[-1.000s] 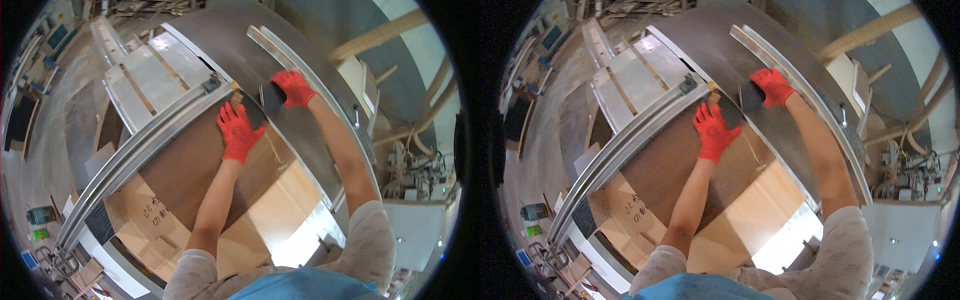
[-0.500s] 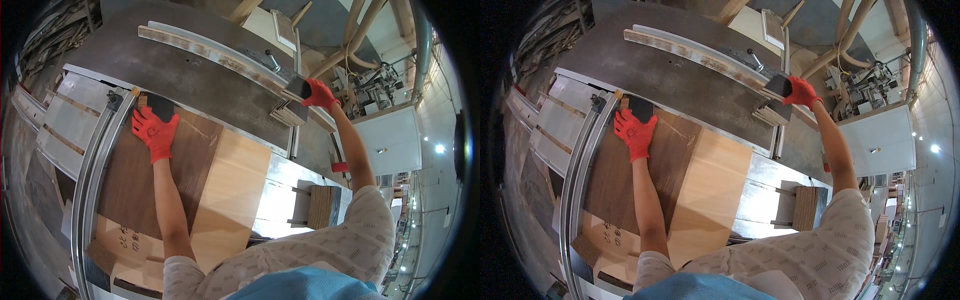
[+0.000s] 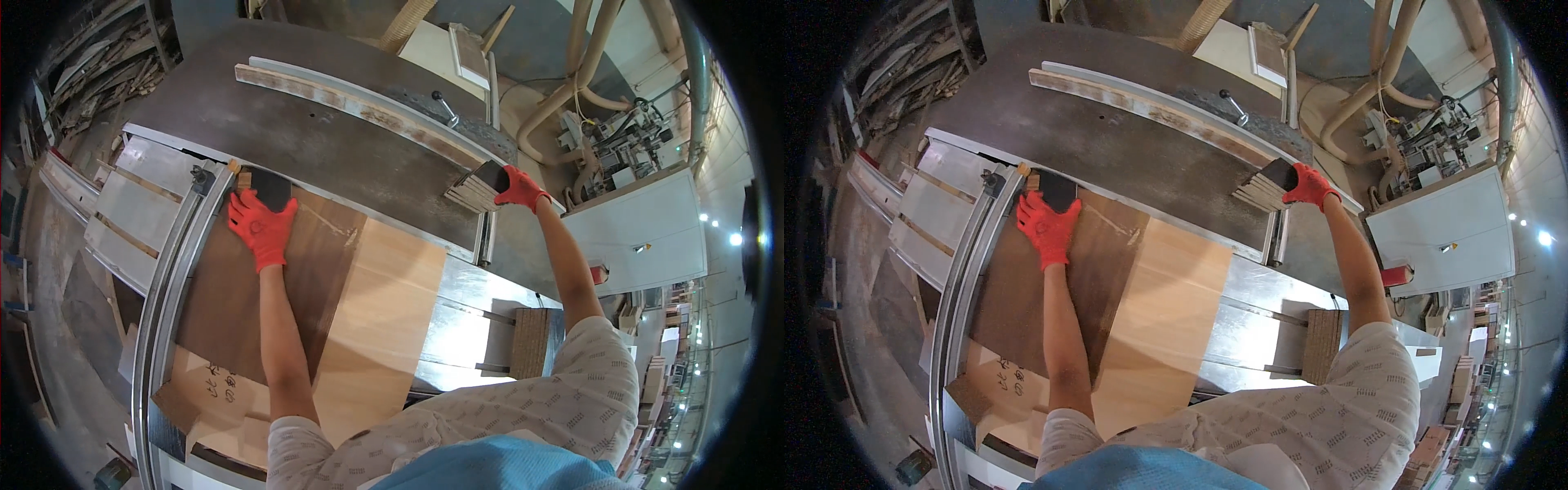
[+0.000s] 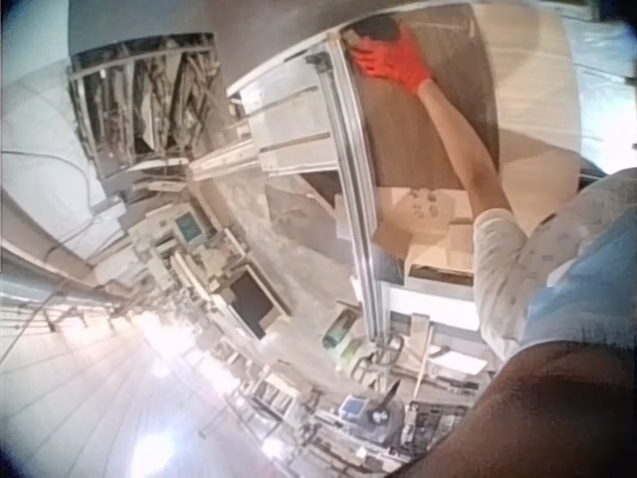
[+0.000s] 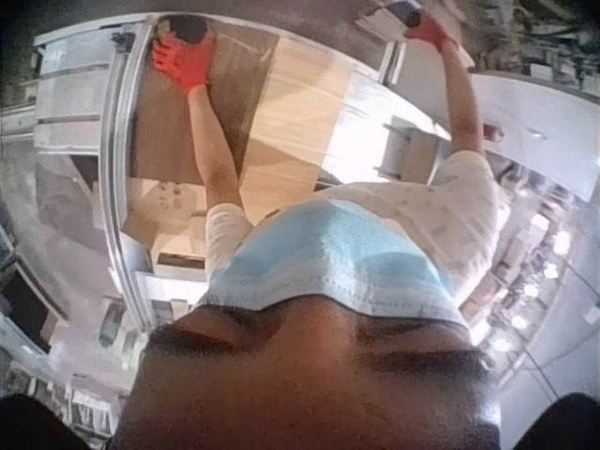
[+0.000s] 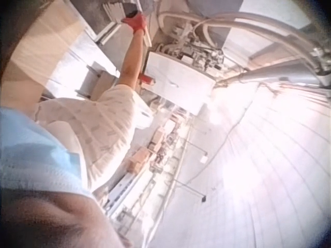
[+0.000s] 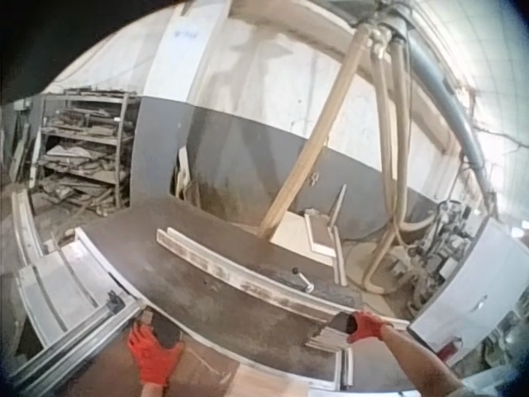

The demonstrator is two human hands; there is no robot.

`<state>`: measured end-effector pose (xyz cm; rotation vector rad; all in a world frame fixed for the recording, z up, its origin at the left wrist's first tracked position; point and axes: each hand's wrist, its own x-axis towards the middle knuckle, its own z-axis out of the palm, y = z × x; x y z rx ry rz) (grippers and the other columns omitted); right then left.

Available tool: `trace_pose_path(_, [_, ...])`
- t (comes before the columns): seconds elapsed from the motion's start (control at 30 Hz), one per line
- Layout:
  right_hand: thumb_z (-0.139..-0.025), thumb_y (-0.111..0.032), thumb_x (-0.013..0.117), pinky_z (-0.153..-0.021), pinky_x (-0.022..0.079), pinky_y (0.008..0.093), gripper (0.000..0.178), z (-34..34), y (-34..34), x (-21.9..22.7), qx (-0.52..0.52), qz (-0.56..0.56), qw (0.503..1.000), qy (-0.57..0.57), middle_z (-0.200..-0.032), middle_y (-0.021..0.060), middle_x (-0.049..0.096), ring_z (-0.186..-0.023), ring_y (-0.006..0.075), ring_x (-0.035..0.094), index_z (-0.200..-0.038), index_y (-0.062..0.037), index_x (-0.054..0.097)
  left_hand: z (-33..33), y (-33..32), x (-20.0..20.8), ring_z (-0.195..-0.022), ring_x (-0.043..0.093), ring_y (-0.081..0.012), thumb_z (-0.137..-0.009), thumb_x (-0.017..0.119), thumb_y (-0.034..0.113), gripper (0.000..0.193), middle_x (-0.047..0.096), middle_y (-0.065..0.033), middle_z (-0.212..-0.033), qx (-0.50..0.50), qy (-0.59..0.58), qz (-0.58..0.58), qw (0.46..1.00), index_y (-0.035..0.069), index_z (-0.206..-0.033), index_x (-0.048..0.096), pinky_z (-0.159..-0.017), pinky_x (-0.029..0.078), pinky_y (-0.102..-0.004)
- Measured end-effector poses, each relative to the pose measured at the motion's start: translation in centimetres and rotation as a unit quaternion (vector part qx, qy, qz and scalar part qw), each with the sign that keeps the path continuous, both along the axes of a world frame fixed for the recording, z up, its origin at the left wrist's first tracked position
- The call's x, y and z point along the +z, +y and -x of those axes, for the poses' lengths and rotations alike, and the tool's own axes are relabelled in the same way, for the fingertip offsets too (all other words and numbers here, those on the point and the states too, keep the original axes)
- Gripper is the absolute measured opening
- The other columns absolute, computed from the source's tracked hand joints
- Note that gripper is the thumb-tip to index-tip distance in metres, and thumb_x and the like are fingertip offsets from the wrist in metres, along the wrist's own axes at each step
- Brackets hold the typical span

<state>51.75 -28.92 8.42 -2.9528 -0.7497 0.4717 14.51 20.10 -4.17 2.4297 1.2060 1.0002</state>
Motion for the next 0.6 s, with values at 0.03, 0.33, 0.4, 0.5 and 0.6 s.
trace_pose_path(0.03, [-0.060, -0.051, 0.095, -0.112, 0.048, 0.0478, 0.107, 0.0, 0.0, 0.3, 0.007, -0.016, 1.000, 0.002, -0.140, 0.0225, 0.063, -0.133, 0.0409, 0.059, -0.149, -0.0086, 0.053, -0.1, 0.0, 0.1, -0.143, 0.046, -0.0460, -0.066, 0.091, 0.057, 0.091, 0.052, -0.0299, -0.150, 0.001, 0.004, -0.003, 1.000, 0.007, -0.132, 0.054, -0.114, 0.036, -0.0593])
trace_pose_path(0.33, [-0.075, -0.018, 0.085, -0.119, 0.040, 0.0504, 0.084, 12.5, 8.5, 2.7, 0.214, -0.292, 0.918, -0.159, -0.152, 0.0201, 0.055, -0.143, 0.0400, 0.050, -0.152, -0.0081, 0.053, 10.7, 6.1, 1.7, -0.126, 0.058, -0.0409, -0.082, 0.089, 0.030, 0.067, 0.064, -0.0207, -0.132, 0.026, -0.199, 0.002, 0.980, 0.002, -0.134, 0.060, -0.108, 0.045, -0.0504])
trace_pose_path(0.4, [-0.079, -0.020, 0.083, -0.120, 0.039, 0.0495, 0.075, 18.6, 11.9, 1.7, 0.268, -0.306, 0.912, -0.054, -0.151, 0.0201, 0.055, -0.143, 0.0393, 0.050, -0.148, -0.0076, 0.057, 15.3, 8.2, 2.6, -0.125, 0.058, -0.0410, -0.084, 0.086, 0.035, 0.058, 0.067, -0.0192, -0.128, 0.101, -0.116, -0.046, 0.987, 0.004, -0.128, 0.064, -0.109, 0.043, -0.0524])
trace_pose_path(0.5, [-0.087, -0.031, 0.079, -0.122, 0.037, 0.0491, 0.068, 26.8, 19.0, 0.3, 0.371, -0.312, 0.872, 0.068, -0.152, 0.0209, 0.055, -0.144, 0.0391, 0.048, -0.148, -0.0071, 0.058, 21.3, 11.1, 1.6, -0.128, 0.058, -0.0391, -0.087, 0.079, 0.052, 0.060, 0.069, -0.0170, -0.129, 0.212, 0.085, -0.059, 0.972, 0.007, -0.125, 0.067, -0.114, 0.037, -0.0593])
trace_pose_path(0.6, [-0.092, -0.043, 0.072, -0.127, 0.030, 0.0498, 0.076, 30.8, 26.7, -3.9, 0.409, -0.285, 0.861, 0.100, -0.161, 0.0236, 0.046, -0.151, 0.0403, 0.040, -0.155, -0.0063, 0.050, 24.3, 12.0, 0.4, -0.128, 0.059, -0.0363, -0.085, 0.078, 0.060, 0.068, 0.071, -0.0147, -0.126, 0.189, 0.116, -0.083, 0.972, 0.009, -0.128, 0.067, -0.115, 0.035, -0.0597])
